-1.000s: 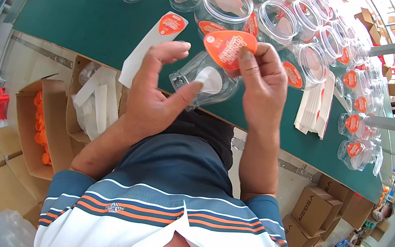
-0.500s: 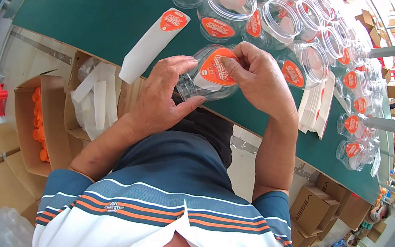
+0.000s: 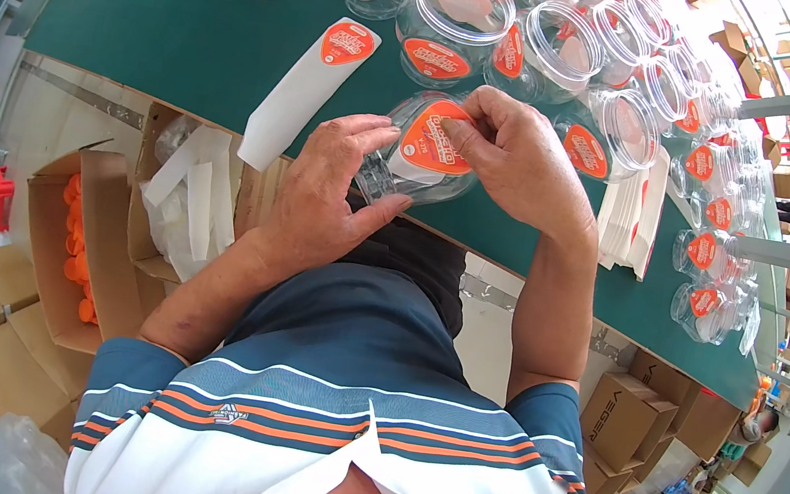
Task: Applying adhesive labels to clear plastic jars at a workstation.
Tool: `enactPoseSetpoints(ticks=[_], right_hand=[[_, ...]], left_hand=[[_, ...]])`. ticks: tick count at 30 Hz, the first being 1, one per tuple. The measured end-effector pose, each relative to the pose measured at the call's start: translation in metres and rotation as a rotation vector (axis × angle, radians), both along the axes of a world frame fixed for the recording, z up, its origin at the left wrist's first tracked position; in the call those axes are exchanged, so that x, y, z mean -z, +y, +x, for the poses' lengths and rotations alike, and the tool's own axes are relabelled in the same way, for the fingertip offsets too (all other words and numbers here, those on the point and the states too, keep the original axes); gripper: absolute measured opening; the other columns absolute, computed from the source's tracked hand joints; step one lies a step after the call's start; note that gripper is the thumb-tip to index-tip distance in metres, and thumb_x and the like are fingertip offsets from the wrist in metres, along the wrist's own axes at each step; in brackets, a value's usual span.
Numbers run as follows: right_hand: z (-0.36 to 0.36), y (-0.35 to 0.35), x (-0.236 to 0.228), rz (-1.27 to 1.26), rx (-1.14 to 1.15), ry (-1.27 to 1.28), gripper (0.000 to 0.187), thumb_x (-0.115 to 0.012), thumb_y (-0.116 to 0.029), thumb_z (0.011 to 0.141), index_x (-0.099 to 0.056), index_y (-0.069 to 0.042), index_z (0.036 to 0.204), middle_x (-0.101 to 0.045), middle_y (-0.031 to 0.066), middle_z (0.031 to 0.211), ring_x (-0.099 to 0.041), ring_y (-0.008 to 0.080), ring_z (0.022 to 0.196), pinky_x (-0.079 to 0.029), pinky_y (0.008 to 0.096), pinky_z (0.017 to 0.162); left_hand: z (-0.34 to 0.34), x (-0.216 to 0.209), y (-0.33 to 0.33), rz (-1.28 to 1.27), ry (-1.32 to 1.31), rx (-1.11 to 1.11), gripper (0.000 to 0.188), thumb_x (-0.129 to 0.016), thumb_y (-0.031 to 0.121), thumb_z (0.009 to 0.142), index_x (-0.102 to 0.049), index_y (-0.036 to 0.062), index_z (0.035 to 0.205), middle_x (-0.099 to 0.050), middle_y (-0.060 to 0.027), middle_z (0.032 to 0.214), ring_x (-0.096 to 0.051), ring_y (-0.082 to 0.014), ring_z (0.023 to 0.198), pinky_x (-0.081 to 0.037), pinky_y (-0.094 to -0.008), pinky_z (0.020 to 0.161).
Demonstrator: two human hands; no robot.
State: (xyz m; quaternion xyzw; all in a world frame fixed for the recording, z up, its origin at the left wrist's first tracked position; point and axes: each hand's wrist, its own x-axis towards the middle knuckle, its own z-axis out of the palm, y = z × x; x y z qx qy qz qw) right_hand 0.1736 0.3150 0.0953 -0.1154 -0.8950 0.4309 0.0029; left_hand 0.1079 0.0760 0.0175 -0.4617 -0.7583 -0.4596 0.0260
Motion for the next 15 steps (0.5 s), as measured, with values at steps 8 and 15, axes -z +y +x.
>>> enactPoseSetpoints(ticks=[8, 15], right_hand=[[0.003, -0.008, -0.004, 0.164, 0.009, -0.023, 0.027, -0.079, -0.023, 0.106, -0.067, -0.002, 0.094, -0.066, 0.0042, 0.076, -0.054, 0.0160, 0.064, -0.045, 0.0338, 0.059], [0.011, -0.021, 0.003, 0.401, 0.125, 0.042, 0.025, -0.079, -0.026, 0.104, -0.072, -0.002, 0.100, -0.071, 0.0070, 0.078, -0.061, 0.0204, 0.065, -0.050, 0.0356, 0.062]], left_hand=[[0.001, -0.003, -0.002, -0.072, 0.080, -0.006, 0.057, -0.089, 0.018, 0.092, -0.068, 0.0078, 0.144, -0.064, -0.0157, 0.147, -0.064, -0.0333, 0.131, -0.053, -0.0437, 0.112], [0.003, -0.003, -0.002, -0.108, 0.120, -0.014, 0.050, -0.088, 0.019, 0.094, -0.074, 0.0089, 0.141, -0.064, -0.0151, 0.146, -0.064, -0.0330, 0.130, -0.054, -0.0436, 0.111]])
